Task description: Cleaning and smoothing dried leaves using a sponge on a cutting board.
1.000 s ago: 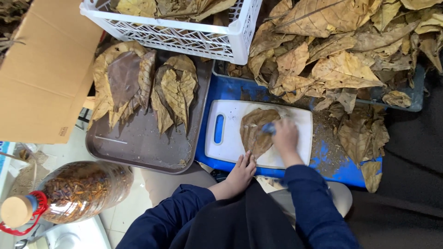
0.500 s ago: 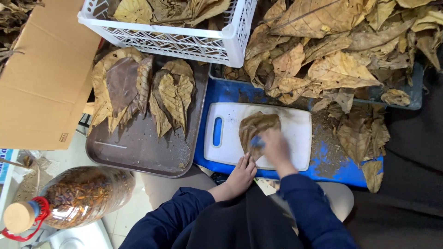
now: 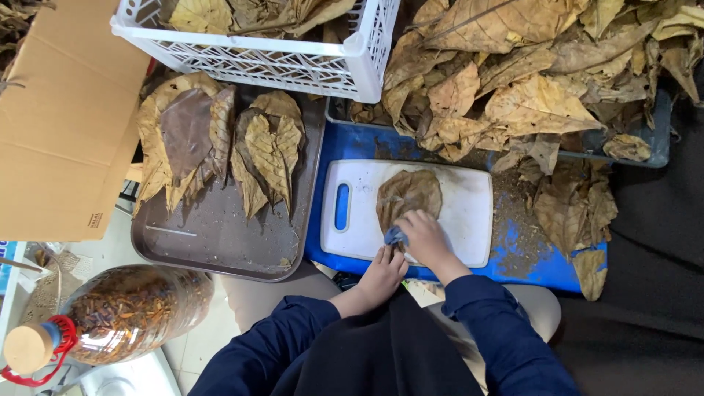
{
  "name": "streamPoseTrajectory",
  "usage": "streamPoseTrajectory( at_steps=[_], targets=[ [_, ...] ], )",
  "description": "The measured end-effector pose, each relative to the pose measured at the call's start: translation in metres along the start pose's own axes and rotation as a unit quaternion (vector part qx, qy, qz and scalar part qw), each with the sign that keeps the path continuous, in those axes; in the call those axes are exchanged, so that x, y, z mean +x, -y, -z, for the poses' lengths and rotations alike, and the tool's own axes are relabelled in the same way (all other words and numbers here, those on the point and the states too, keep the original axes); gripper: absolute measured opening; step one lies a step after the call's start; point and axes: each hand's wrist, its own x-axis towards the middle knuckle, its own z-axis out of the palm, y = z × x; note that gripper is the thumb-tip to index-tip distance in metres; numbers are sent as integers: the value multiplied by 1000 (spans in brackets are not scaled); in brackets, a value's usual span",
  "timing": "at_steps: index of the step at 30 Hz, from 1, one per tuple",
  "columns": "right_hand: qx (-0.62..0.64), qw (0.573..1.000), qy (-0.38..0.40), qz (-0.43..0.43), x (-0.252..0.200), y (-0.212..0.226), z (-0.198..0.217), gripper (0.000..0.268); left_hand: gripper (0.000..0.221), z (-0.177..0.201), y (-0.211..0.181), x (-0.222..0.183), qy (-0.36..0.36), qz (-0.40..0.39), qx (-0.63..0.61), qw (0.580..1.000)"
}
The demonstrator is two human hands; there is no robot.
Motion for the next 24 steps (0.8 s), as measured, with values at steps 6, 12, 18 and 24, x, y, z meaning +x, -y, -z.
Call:
streamPoseTrajectory(
  at_steps=[6, 12, 18, 24],
  targets=[
    [-89, 958, -157, -224, 23, -77, -23, 44, 27, 42, 2, 11, -74, 25, 24, 997],
    [104, 909, -227, -333, 3, -43, 16, 43, 42, 60, 10, 10, -97, 68, 41, 992],
    [104, 865, -330, -364, -48, -44, 17, 46, 54, 51, 28, -6, -73, 122, 4, 990],
    [146, 833, -383, -371, -53, -26, 30, 44, 94, 59, 42, 16, -131, 63, -52, 988]
  ],
)
